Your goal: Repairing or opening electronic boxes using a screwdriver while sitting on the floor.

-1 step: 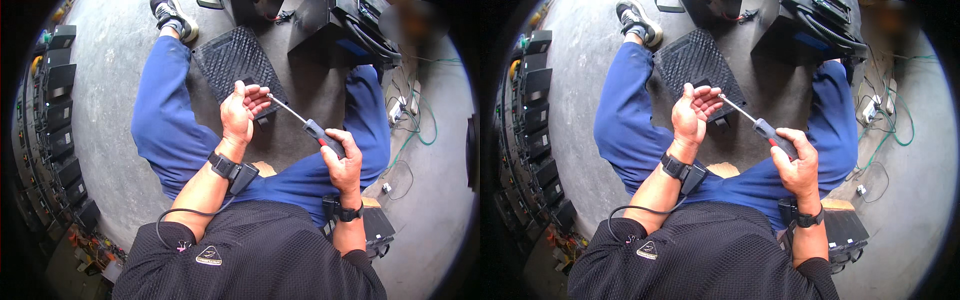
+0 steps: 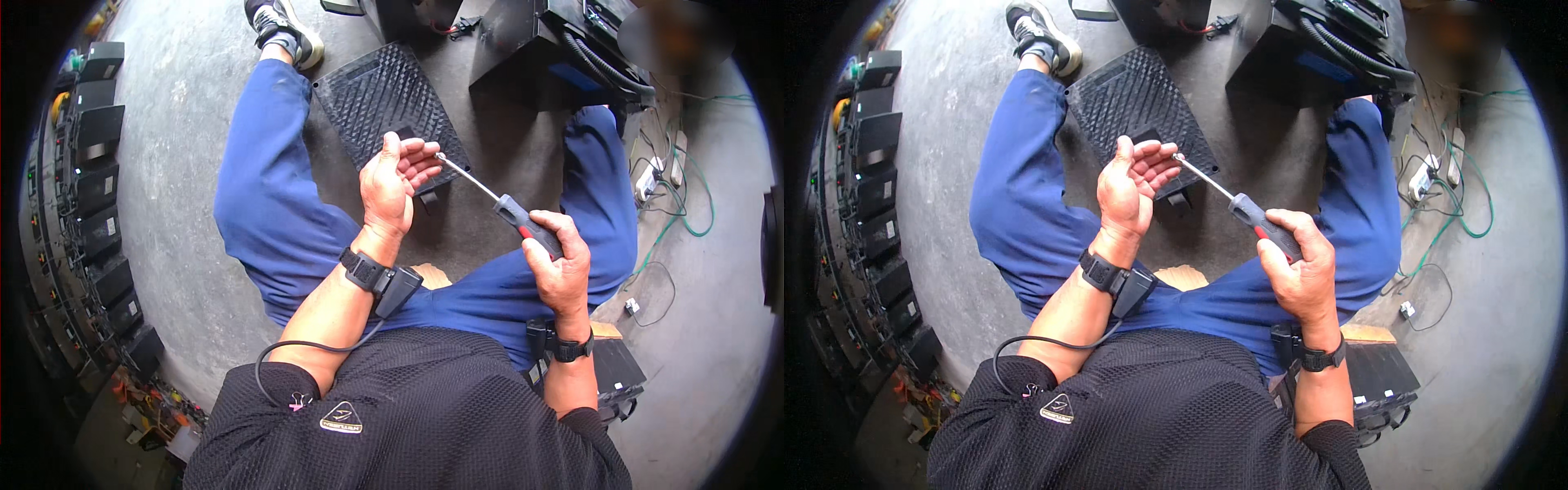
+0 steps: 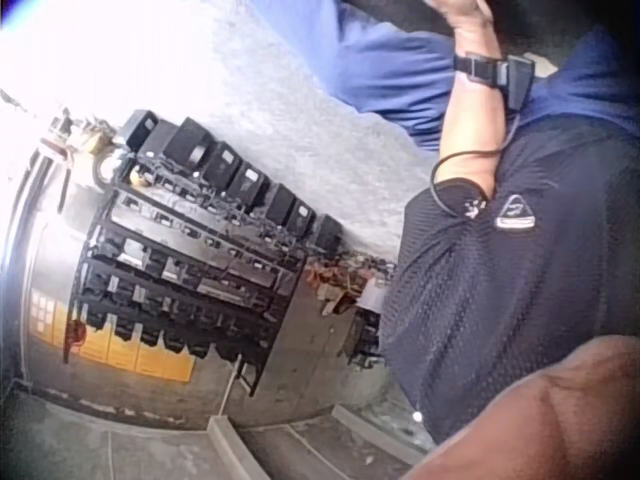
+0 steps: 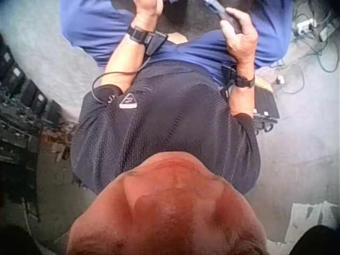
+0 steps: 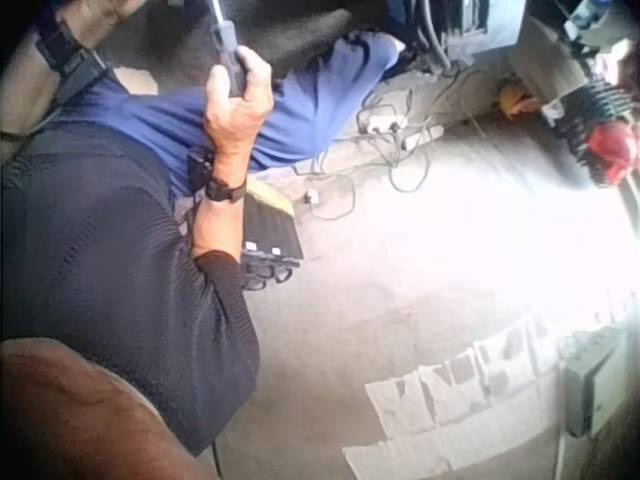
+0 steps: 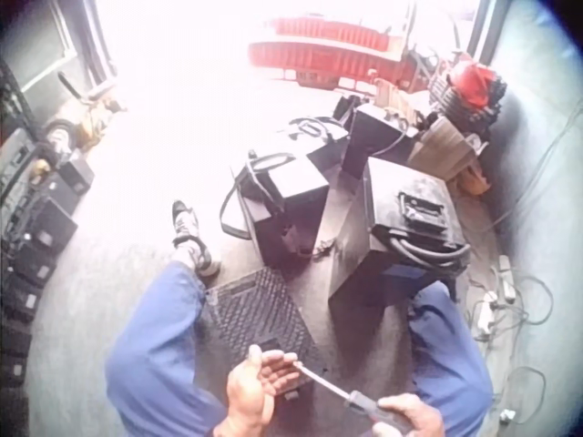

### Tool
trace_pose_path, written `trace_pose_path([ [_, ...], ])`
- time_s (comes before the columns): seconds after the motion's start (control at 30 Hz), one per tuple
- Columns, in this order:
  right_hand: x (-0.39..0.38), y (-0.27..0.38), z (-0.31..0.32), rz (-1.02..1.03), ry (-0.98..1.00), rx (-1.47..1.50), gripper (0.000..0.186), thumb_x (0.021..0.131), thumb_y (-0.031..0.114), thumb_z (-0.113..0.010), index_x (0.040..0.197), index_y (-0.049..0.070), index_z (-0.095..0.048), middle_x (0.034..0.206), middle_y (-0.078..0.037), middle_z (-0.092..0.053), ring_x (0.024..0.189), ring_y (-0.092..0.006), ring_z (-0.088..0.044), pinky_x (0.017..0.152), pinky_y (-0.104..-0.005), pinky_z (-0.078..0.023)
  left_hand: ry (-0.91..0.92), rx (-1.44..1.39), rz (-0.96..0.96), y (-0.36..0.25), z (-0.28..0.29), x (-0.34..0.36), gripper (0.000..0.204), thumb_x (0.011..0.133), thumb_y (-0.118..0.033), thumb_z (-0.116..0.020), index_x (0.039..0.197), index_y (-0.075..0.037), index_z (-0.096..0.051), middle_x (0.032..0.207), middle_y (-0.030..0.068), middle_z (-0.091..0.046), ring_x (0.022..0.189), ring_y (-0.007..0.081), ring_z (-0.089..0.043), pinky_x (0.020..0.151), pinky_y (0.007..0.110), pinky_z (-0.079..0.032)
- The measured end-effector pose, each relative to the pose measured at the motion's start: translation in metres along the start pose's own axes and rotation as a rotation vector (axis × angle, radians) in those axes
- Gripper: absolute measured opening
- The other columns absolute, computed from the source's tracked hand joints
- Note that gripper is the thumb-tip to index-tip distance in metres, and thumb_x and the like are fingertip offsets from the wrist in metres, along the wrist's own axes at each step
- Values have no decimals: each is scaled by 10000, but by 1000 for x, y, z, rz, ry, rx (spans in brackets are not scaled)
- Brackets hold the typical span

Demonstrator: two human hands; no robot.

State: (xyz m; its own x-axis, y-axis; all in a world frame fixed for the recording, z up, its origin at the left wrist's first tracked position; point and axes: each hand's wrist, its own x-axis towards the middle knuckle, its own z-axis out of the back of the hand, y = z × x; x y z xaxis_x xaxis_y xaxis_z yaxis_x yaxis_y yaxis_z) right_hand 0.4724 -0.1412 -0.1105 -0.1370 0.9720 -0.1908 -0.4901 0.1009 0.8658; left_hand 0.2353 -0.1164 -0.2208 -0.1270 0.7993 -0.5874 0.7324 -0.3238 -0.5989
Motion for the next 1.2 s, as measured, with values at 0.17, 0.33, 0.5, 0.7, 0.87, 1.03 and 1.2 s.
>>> trace_pose_path([
  [0.17,4,-2,-7,318,47,-162,336,741,-27,-700,1069,-2,-628,941,-154,-652,783,-262,-654,717,-317,-523,-39,317,-191,7,-4,-3,455,1041,-358,-482,1057,65,-648,1039,210,-705,954,274,-699,823,361,-571],
  [0.33,1,3,-4,-17,73,-13,315,771,5,-710,1072,-11,-618,931,-168,-655,776,-284,-654,709,-323,-521,-10,469,-250,15,1,-3,387,1032,-299,-521,1026,51,-686,1029,175,-718,935,231,-702,810,329,-572],
  [0.5,-5,8,0,140,70,-159,287,783,16,-702,1057,-10,-622,903,-158,-647,769,-293,-652,695,-341,-513,49,398,-148,30,0,-5,354,1031,-280,-522,1065,29,-691,1069,149,-717,949,220,-698,818,327,-569],
  [0.7,-9,10,14,163,44,-302,275,786,28,-696,1048,-7,-620,909,-175,-646,778,-339,-652,692,-371,-518,214,133,165,47,-7,-3,514,1032,-415,-467,1228,42,-595,1293,198,-611,1206,321,-585,998,436,-492],
  [0.87,-3,6,9,186,73,-348,262,791,33,-694,1038,-4,-615,910,-181,-646,787,-354,-651,693,-389,-519,180,97,227,62,-3,8,600,1019,-456,-480,1281,80,-538,1309,216,-592,1224,340,-567,1025,453,-477],
  [1.03,7,9,4,157,88,-391,246,808,69,-689,1033,6,-612,882,-180,-645,793,-377,-650,686,-412,-520,176,98,237,61,-3,11,634,1010,-477,-491,1290,91,-524,1326,223,-577,1221,349,-567,1020,455,-482],
  [1.2,27,19,2,184,142,-467,198,818,96,-682,980,13,-605,849,-183,-639,770,-379,-645,673,-428,-519,174,110,245,58,-3,12,640,1005,-490,-494,1305,75,-517,1332,225,-569,1188,344,-591,981,448,-505],
])
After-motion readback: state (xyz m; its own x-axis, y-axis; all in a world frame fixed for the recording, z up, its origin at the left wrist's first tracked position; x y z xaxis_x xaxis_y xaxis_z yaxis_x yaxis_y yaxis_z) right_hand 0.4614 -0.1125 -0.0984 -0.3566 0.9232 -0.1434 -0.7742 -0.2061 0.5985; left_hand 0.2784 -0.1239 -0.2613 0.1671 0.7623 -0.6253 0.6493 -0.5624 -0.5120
